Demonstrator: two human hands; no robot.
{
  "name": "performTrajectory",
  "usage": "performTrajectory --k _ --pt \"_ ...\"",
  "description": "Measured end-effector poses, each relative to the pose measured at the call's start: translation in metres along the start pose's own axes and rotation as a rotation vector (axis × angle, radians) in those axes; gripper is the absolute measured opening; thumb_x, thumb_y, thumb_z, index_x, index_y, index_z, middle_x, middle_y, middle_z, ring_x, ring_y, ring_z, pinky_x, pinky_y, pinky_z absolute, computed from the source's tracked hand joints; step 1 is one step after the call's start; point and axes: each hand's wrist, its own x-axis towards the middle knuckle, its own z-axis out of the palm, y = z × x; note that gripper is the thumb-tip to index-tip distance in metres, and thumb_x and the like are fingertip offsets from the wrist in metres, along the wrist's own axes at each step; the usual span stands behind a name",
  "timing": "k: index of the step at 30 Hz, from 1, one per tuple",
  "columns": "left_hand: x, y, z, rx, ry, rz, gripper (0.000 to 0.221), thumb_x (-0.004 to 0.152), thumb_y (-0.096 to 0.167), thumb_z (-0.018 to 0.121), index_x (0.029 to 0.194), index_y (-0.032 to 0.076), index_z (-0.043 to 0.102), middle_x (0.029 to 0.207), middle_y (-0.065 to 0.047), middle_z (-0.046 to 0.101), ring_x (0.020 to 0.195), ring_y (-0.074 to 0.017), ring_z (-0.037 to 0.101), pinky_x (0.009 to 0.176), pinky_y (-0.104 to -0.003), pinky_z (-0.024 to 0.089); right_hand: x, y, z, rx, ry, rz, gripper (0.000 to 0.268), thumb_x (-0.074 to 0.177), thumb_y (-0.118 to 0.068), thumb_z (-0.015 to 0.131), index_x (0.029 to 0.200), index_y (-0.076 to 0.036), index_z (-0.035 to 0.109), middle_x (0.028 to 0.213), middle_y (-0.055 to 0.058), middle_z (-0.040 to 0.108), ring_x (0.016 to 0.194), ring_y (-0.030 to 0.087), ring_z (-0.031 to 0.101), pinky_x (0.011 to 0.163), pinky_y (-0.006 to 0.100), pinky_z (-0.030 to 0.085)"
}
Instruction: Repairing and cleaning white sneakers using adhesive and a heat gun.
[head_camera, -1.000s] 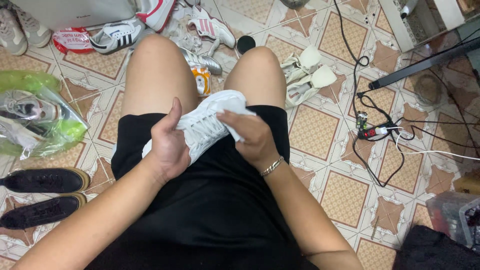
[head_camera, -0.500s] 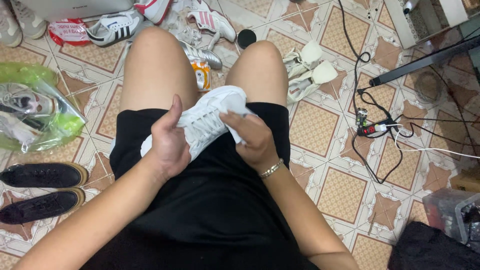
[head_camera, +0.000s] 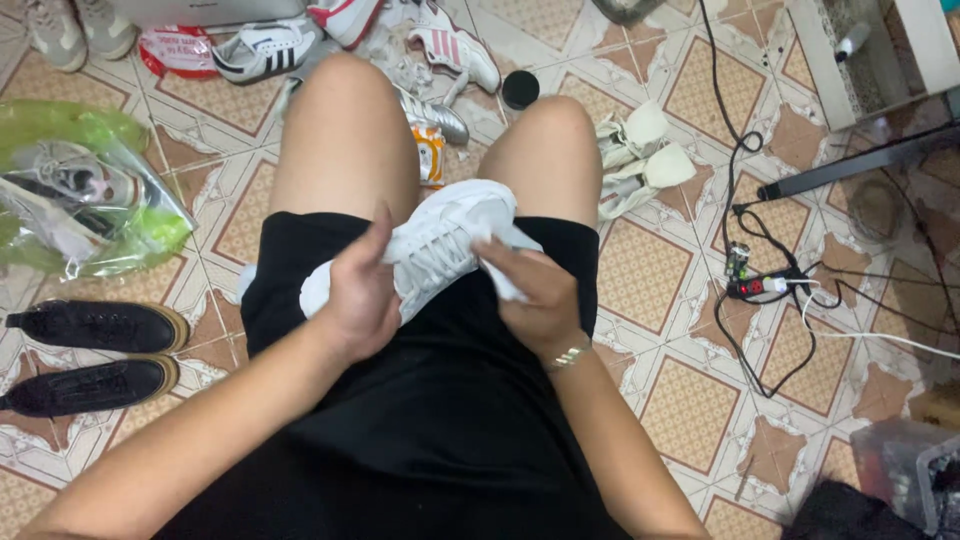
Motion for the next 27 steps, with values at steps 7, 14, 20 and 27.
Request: performTrajectory --k 7,14,20,27 --pt "-0.030 0.015 0.007 0.520 0.013 0.240 0.057 0.100 0.030 0.062 0.145 -0.004 0.054 0.148 -0.018 0.057 0.139 -0.0309 0.051 0.118 -0.042 0.036 -0.018 -0.034 -0.036 0.067 0.109 0.509 0.027 0.090 -0.003 0.077 0.116 -0.007 0.073 0.106 0.012 0.079 0.089 0.024 0.080 0.078 0.031 0.060" --pt "-0.027 0.034 0.026 1.726 -0.187 0.565 0.038 0.101 0.035 0.062 0.127 0.009 0.067 0.126 -0.013 0.070 0.119 -0.0338 0.063 0.103 -0.044 0.048 -0.014 -0.069 -0.065 0.074 -0.244 0.443 0.060 0.067 -0.007 0.088 0.123 -0.004 0.068 0.110 0.012 0.066 0.092 0.021 0.063 0.079 0.030 0.053" --pt "-0.027 0.039 0.026 1.815 -0.121 0.775 0.037 0.100 0.037 0.064 0.126 0.011 0.069 0.123 -0.011 0.070 0.117 -0.0340 0.064 0.100 -0.046 0.047 -0.056 -0.034 -0.078 0.133 -0.262 0.627 0.081 0.065 -0.003 0.090 0.137 -0.008 0.055 0.104 0.007 0.055 0.073 0.013 0.047 0.071 0.027 0.045" --pt "-0.033 0.050 0.033 1.878 -0.080 0.783 0.035 0.099 0.036 0.065 0.124 0.012 0.069 0.122 -0.011 0.070 0.115 -0.0341 0.064 0.098 -0.047 0.048 -0.079 -0.006 -0.068 0.292 0.195 0.611 0.039 0.103 0.003 0.054 0.141 -0.002 0.050 0.099 0.005 0.047 0.091 0.010 0.043 0.084 0.023 0.041"
